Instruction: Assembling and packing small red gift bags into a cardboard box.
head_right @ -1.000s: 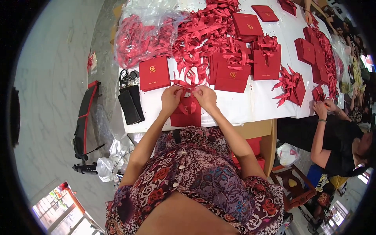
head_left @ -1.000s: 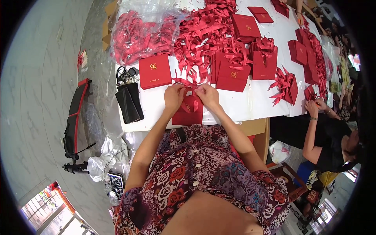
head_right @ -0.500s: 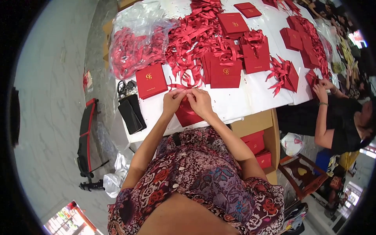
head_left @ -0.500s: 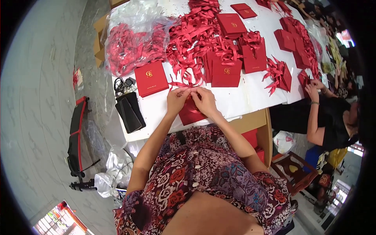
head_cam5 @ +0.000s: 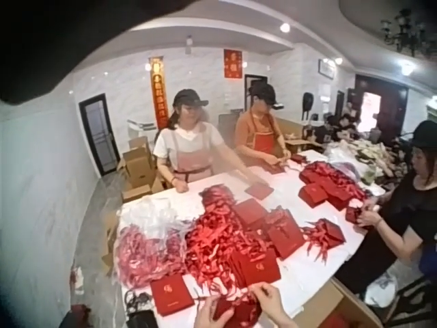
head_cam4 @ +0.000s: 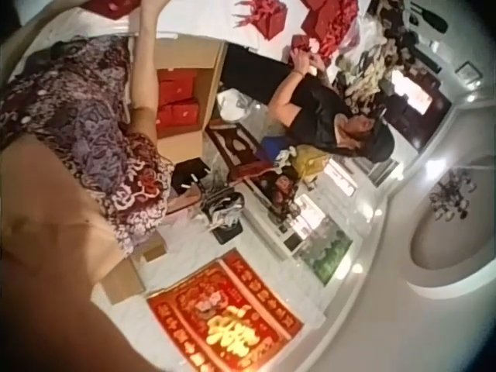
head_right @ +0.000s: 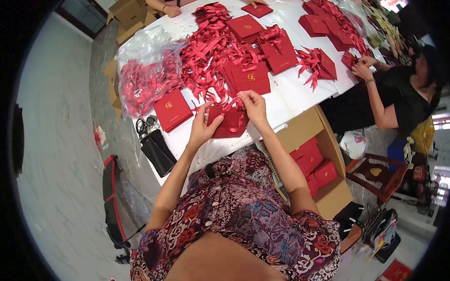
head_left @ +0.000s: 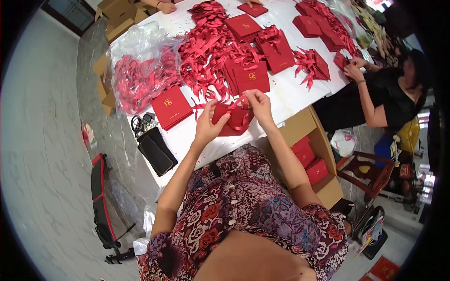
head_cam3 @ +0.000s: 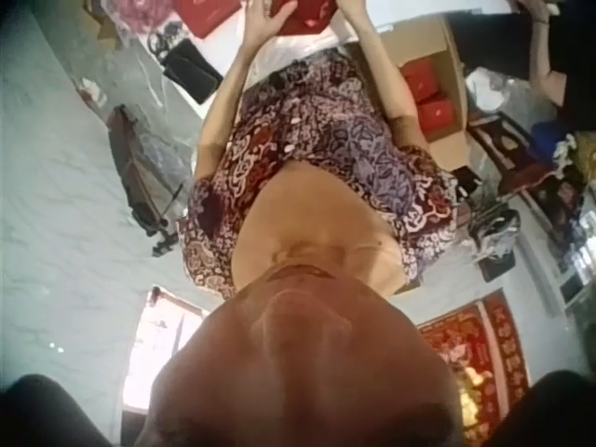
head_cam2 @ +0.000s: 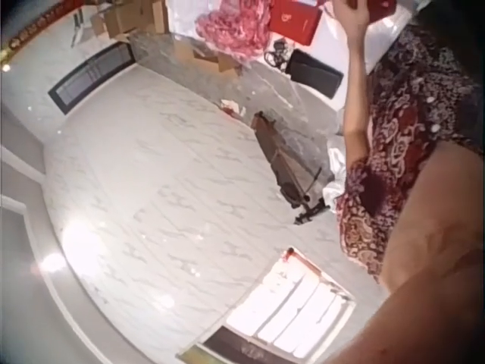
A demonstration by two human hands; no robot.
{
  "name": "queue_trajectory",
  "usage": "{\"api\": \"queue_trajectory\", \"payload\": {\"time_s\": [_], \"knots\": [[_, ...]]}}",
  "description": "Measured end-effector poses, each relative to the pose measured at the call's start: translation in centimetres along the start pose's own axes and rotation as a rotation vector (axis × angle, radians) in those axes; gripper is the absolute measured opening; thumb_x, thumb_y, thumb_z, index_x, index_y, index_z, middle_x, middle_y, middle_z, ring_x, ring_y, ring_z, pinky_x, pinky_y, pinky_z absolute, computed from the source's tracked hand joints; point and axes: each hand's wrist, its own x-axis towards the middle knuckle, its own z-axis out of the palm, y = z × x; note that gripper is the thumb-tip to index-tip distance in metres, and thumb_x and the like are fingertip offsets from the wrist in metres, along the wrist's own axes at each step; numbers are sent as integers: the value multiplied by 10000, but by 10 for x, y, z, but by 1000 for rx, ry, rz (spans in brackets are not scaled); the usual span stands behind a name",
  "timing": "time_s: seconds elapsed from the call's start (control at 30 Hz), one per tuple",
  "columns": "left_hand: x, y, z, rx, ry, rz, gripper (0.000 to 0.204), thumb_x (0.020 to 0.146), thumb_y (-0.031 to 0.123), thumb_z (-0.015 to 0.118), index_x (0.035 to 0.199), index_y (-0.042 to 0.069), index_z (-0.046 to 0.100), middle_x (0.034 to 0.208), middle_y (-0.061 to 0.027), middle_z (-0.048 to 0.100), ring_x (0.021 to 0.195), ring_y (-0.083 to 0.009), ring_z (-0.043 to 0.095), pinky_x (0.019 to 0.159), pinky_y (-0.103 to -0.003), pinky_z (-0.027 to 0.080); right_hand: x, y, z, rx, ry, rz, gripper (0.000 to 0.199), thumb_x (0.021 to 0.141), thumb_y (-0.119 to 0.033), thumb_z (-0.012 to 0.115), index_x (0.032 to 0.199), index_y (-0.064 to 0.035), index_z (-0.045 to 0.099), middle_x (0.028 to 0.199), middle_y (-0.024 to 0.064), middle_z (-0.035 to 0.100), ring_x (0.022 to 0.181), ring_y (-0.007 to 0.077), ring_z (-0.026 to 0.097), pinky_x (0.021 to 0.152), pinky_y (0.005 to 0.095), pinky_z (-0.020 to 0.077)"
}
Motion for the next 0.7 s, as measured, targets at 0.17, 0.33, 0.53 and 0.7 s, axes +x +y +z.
{"api": "queue_trajectory", "payload": {"time_s": [0.17, 0.33, 0.53, 0.7], "knots": [[-2, 13, 11, 146, -157, 106, 698, 837, 99, 701, 1405, -20, 313, 1114, -256, 657, 1059, -388, 649, 885, -410, 508, 22, 0, -11, 18, 47, 72, 195, 948, -180, 643, 907, 0, 703, 695, -21, 624, 624, 34, 527, 576, 209, 434], [7, 5, 27, 219, -192, 110, 778, 836, 105, 703, 1449, -53, 250, 1133, -273, 647, 1053, -407, 645, 892, -410, 502, 69, -14, -34, -199, 192, -156, 237, 915, -209, 680, 887, 23, 722, 752, 15, 681, 703, 59, 586, 645, 233, 469], [72, 10, 21, -97, 16, 24, 905, 880, 300, 721, 1480, -125, 193, 1565, -277, 223, 1462, -334, 232, 1199, -367, 160, 77, -18, -49, -47, 272, -311, 362, 967, -222, 618, 1267, -24, 568, 936, 108, 688, 797, 157, 664, 731, 311, 545], [149, 25, 12, -278, 95, 166, 664, 895, 142, 714, 1411, -57, 345, 1401, -213, 474, 1246, -257, 495, 1061, -352, 379, 29, 8, -36, -432, 360, -319, 495, 929, -293, 635, 1324, -24, 508, 1183, 239, 583, 1067, 351, 606, 914, 413, 493]]}}
